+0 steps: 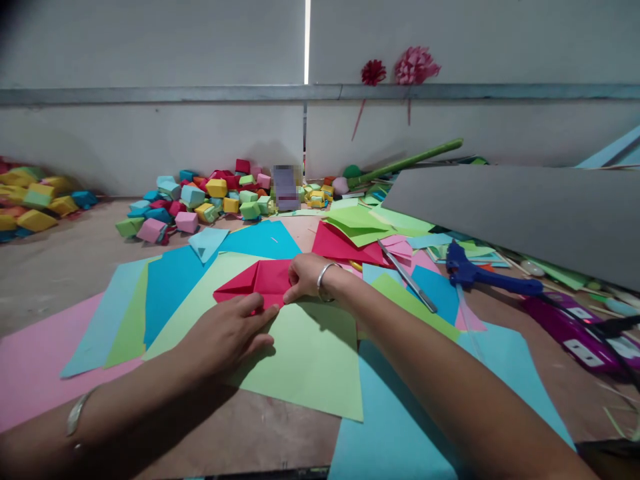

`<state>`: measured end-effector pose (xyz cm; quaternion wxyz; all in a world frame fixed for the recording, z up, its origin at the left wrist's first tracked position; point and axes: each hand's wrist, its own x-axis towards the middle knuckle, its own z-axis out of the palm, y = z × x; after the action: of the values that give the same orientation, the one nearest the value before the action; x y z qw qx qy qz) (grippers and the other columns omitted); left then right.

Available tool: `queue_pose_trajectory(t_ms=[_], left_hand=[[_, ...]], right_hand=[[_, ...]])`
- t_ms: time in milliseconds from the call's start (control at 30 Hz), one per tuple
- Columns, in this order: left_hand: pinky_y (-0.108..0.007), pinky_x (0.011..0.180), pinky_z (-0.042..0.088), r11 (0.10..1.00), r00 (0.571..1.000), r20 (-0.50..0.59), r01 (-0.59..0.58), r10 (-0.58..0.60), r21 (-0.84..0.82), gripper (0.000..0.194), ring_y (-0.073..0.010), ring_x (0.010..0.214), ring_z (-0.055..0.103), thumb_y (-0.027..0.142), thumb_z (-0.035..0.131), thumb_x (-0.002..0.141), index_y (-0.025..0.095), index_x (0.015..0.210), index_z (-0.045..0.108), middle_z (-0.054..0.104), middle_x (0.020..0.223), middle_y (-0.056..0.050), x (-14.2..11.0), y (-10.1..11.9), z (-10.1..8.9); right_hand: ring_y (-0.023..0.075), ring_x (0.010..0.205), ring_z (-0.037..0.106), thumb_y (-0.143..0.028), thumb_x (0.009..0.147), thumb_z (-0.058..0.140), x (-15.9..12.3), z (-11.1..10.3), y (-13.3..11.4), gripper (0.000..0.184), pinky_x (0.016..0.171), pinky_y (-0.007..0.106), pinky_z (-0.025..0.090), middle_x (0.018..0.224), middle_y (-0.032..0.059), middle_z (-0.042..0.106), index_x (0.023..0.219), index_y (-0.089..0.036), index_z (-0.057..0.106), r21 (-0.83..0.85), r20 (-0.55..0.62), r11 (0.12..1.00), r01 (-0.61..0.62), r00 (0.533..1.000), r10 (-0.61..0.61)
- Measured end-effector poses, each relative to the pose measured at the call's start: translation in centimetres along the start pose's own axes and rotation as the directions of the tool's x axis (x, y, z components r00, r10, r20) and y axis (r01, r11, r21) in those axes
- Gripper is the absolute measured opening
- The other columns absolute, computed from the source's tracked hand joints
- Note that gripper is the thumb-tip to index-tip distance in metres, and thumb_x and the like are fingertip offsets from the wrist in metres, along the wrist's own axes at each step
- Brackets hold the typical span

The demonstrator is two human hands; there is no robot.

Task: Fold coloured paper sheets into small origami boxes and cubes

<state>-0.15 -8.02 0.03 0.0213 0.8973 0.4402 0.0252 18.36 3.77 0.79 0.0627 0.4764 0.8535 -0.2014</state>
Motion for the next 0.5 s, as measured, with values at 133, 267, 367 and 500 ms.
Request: queue_pose_trajectory(t_ms=[133,267,367,500], left_hand=[[-0.037,0.066,0.049,0.997,0.997,0.047,-0.059,0.056,0.059,0.031,-0.0256,0.081,0.059,0.037,0.054,0.091,0.012,0.104,0.066,0.063,0.094,-0.010,-0.4,0.1,-0.1],[-0.038,0.076,0.052,0.993,0.993,-0.021,-0.117,0.118,0.018,0.022,-0.0237,0.086,0.061,0.025,0.051,0.092,0.012,0.097,0.068,0.067,0.107,-0.012,-2.7,-0.1,-0.2],[-0.038,0.086,0.052,0.985,0.984,-0.076,-0.165,0.162,-0.041,0.026,-0.0228,0.098,0.062,0.022,0.048,0.092,0.013,0.111,0.064,0.065,0.122,-0.011,-3.8,-0.4,-0.2],[-0.040,0.089,0.051,0.983,0.969,-0.198,-0.165,0.147,-0.077,0.027,-0.0219,0.105,0.061,0.017,0.046,0.091,0.017,0.113,0.062,0.066,0.122,-0.008,-3.9,-0.5,0.4]], right_hand=[[0.0133,0.061,0.052,-0.047,0.063,0.079,-0.3,-0.3,-0.4,0.031,0.050,0.024,0.033,0.060,-0.0005,0.061,0.065,-0.018,0.068,0.002,-0.016,1.000,-0.015,1.000,0.015],[0.0146,0.062,0.055,-0.048,0.062,0.079,-0.5,-0.5,-0.6,0.032,0.051,0.024,0.034,0.065,0.0013,0.065,0.069,-0.017,0.070,0.011,-0.024,1.000,-0.019,1.000,0.019],[0.0149,0.063,0.055,-0.046,0.062,0.079,-0.4,-0.4,-0.6,0.032,0.051,0.024,0.034,0.067,0.0023,0.066,0.069,-0.017,0.070,0.013,-0.027,1.000,-0.005,1.000,0.005],[0.0147,0.062,0.055,-0.042,0.067,0.077,-0.7,-0.4,-0.4,0.026,0.051,0.024,0.034,0.066,0.0023,0.066,0.069,-0.016,0.070,0.008,-0.026,0.998,0.056,0.998,-0.056]])
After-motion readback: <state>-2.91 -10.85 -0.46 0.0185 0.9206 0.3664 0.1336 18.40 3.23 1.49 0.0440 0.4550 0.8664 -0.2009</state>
